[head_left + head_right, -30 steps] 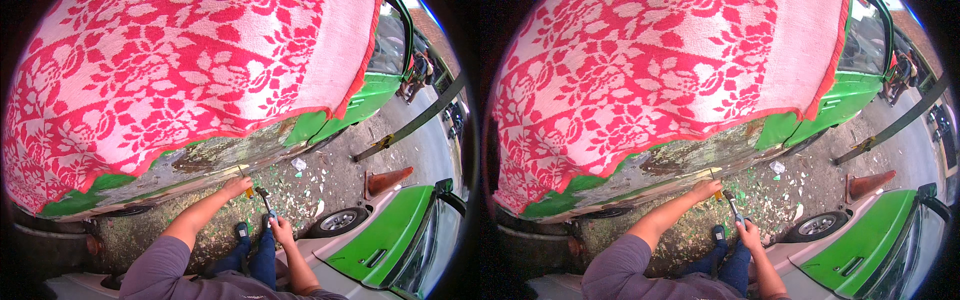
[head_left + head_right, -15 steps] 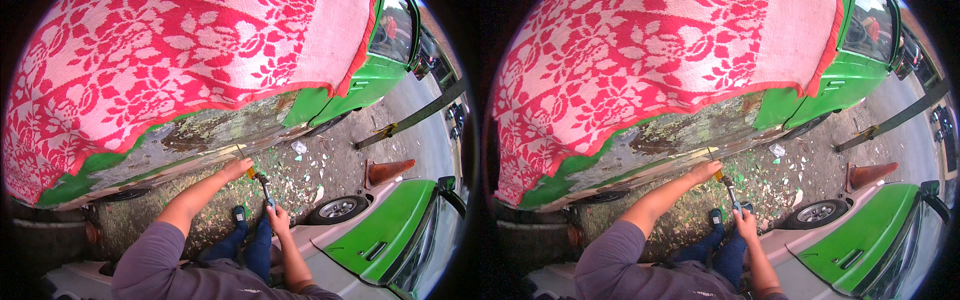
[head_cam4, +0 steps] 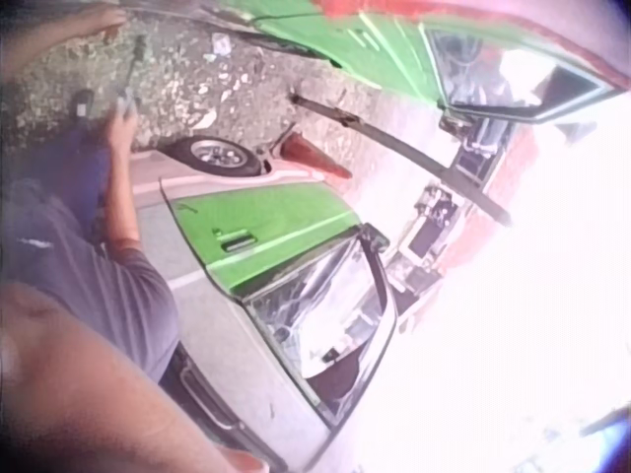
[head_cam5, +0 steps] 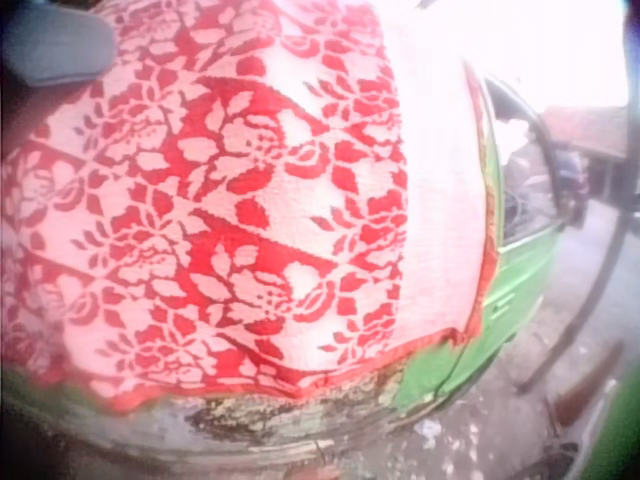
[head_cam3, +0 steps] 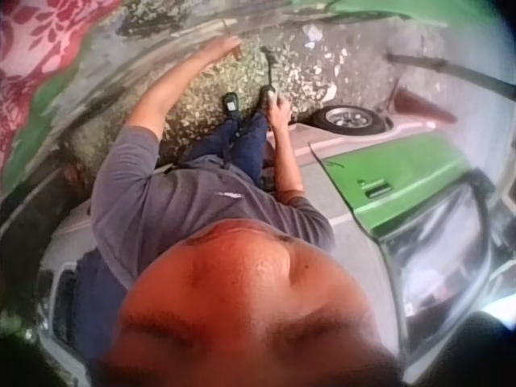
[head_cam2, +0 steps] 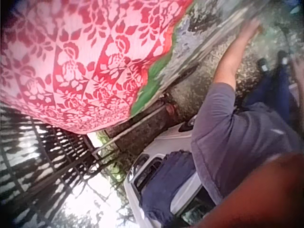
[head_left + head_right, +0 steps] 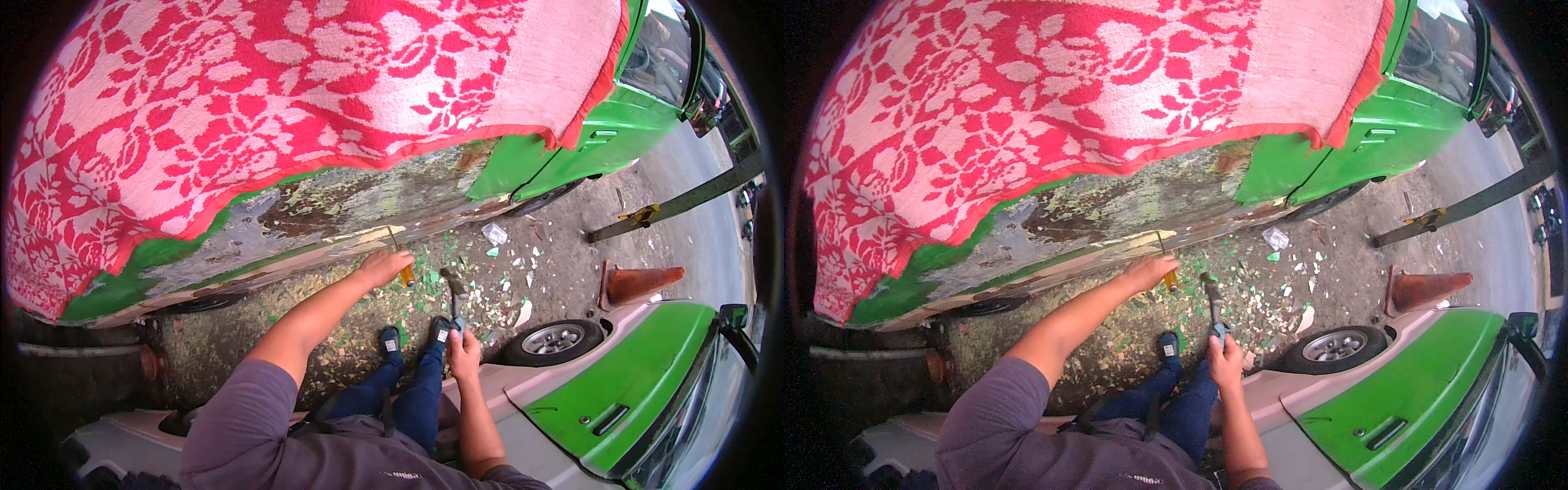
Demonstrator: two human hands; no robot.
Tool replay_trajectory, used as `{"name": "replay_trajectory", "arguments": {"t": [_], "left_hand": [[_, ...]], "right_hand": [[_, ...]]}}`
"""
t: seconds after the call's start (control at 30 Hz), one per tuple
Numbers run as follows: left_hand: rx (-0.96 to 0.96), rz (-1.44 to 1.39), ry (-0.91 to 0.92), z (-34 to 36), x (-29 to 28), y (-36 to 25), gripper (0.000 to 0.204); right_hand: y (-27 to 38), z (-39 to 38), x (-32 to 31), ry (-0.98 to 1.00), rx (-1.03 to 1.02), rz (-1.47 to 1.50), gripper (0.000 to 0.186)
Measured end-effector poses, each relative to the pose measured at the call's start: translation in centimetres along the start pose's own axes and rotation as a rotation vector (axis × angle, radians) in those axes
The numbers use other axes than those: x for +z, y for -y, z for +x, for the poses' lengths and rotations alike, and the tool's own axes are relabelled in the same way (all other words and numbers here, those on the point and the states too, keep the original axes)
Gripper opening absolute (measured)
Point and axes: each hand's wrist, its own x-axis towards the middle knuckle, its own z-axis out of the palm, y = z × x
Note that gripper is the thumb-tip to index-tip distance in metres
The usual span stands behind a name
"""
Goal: The person uses a hammer and a chisel-like tool to chip away material from a green vehicle panel. They then use a blowtorch to heat the same area while scraping with a metal tool. The work is performed in a covered outdoor area with a patterned cloth overhead.
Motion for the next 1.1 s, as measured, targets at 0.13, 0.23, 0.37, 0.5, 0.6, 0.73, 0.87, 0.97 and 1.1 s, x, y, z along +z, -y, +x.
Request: {"name": "replay_trajectory", "arguments": {"t": [0.13, 0.23, 0.37, 0.5, 0.6, 0.73, 0.87, 0.97, 1.1], "left_hand": [[0.037, -0.053, -0.051, 1.2, 0.7, 1.6, 0.016], [0.043, -0.083, -0.072, 2.2, 1.4, 1.6, 0.017], [0.006, -0.083, -0.041, 2.6, 1.2, 1.0, 0.02], [0.003, -0.075, -0.052, 3.2, 0.1, 0.1, 0.021], [0.018, -0.05, -0.075, 3.3, -0.4, -0.3, 0.021], [0.045, -0.072, -0.065, 3.6, -0.2, 0.0, 0.021], [0.036, -0.064, -0.009, 3.9, -0.4, -0.3, 0.02], [0.048, -0.021, -0.009, 4.2, -0.1, -0.2, 0.02], [0.026, -0.114, -0.072, 5.0, -0.2, 0.2, 0.021]], "right_hand": [[-2.3, -0.5, 1.6, -0.048, -0.226, 0.09, 0.025], [-3.6, 2.7, 2.8, -0.016, -0.087, -0.384, 0.034], [-2.8, 0.6, 2.3, -0.039, 0.008, 0.285, 0.041], [-2.1, 0.4, 1.5, 0.11, -0.004, 0.408, 0.047], [-2.0, 0.6, 0.9, 0.093, 0.072, 0.349, 0.046], [-1.8, 1.4, 0.2, 0.129, 0.079, 0.304, 0.044], [-1.5, 2.0, -0.5, 0.113, 0.09, 0.228, 0.042], [-0.8, 1.6, -0.1, -0.023, 0.05, 0.222, 0.042], [-2.5, 2.0, 1.4, 0.046, 0.024, 0.314, 0.045]]}}
